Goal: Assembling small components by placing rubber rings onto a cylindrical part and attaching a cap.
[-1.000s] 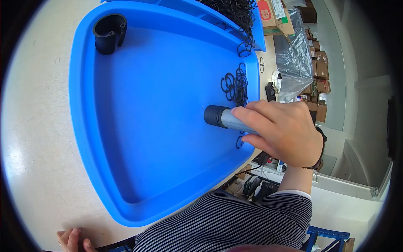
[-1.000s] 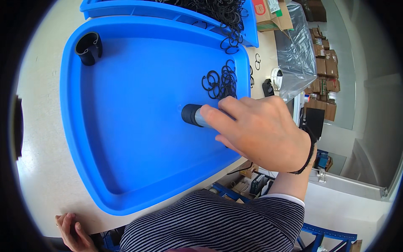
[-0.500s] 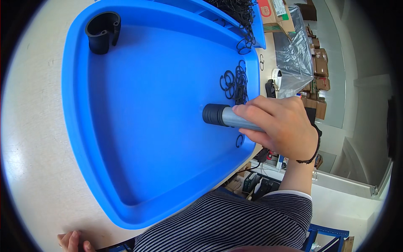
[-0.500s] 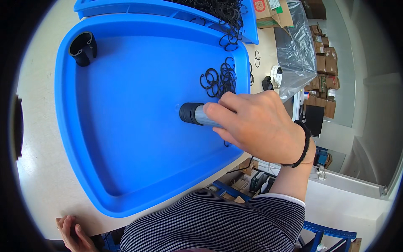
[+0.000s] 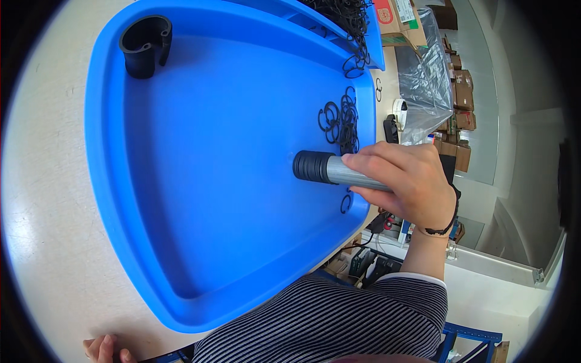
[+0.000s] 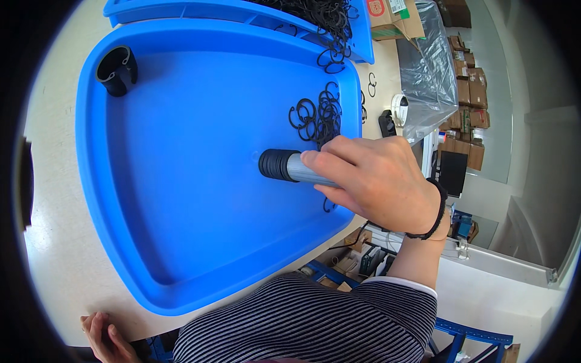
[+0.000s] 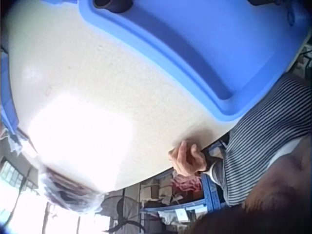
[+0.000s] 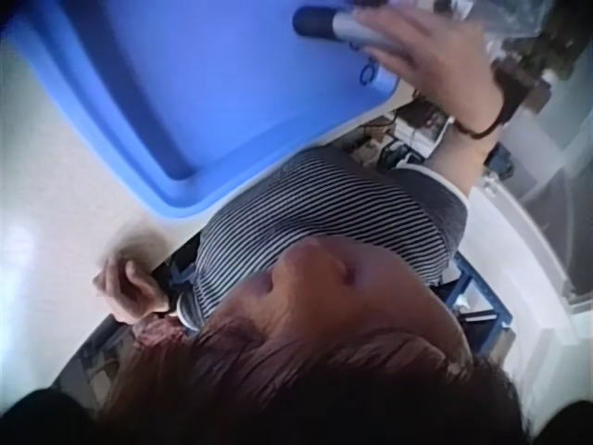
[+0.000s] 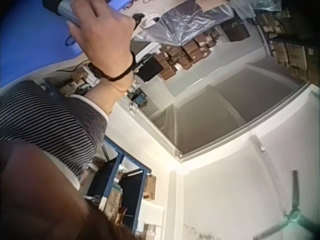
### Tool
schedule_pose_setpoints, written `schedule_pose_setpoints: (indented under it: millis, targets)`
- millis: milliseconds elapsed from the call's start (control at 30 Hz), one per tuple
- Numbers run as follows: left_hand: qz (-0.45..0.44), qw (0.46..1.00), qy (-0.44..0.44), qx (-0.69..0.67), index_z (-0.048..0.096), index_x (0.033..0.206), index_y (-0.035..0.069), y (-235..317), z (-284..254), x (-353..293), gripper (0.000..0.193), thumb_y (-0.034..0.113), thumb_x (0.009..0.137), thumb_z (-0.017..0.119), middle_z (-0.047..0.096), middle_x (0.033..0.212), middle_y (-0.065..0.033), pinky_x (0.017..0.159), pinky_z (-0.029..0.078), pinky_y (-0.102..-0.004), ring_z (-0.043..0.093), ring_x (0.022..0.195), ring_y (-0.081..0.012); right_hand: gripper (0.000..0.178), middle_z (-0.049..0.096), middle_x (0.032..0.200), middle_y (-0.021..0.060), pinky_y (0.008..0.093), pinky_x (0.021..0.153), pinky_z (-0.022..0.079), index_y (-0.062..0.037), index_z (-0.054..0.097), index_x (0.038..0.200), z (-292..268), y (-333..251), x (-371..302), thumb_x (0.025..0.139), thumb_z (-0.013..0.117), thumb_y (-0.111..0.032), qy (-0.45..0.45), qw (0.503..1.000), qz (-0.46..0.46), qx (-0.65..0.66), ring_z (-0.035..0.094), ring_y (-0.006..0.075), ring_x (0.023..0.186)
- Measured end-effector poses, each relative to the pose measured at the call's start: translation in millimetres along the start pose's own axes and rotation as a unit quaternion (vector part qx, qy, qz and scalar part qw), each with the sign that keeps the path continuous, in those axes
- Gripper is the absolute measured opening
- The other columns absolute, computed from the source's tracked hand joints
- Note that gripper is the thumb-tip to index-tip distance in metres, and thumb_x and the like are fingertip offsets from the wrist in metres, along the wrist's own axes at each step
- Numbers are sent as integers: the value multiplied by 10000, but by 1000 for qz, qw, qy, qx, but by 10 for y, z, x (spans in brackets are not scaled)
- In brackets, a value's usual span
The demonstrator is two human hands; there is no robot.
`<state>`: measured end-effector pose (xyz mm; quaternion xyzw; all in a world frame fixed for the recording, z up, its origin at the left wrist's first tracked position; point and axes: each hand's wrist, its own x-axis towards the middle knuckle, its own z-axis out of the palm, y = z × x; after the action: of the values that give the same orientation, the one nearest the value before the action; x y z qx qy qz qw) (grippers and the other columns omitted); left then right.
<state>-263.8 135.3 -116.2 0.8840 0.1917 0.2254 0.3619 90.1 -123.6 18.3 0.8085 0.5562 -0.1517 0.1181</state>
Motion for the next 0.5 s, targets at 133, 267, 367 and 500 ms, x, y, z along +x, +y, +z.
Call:
schedule_pose_setpoints:
  millis: [133, 267, 367, 500]
  targets:
    - [-30, 999, -28, -10, 664, 1024, -109, -71, -85, -118, 223, 97, 941, 681, 666, 840, -218, 611, 524, -370, 624, 693, -316, 388, 633, 865, 23, 323, 514, 498, -114, 656, 1063, 24, -13, -8, 707, 800, -168, 17, 1000, -2, -4, 646, 208, 689]
    - [-7, 1000, -12, 27, 610, 1131, -87, -240, -116, -301, 261, 110, 960, 627, 636, 956, -181, 752, 490, -341, 591, 830, -264, 398, 595, 824, 19, 326, 512, 493, -113, 635, 1057, 8, -26, -23, 699, 802, -153, 11, 1000, -4, -10, 634, 202, 675]
    - [-110, 994, -6, -13, 584, 1158, -65, -143, -204, -249, 294, 159, 969, 599, 595, 1017, -148, 841, 459, -319, 549, 904, -230, 391, 661, 864, 40, 317, 515, 504, -89, 702, 1030, -4, -41, -47, 671, 806, -207, 24, 999, -19, -23, 647, 206, 645]
    - [-194, 949, -50, -245, 551, 1242, -88, 406, -424, 268, 322, 50, 960, 624, 672, 1095, -212, 784, 522, -331, 642, 912, -236, 381, 649, 847, 36, 318, 499, 488, -83, 692, 1021, -8, -18, -86, 673, 801, -193, 50, 998, -40, -13, 640, 204, 640]
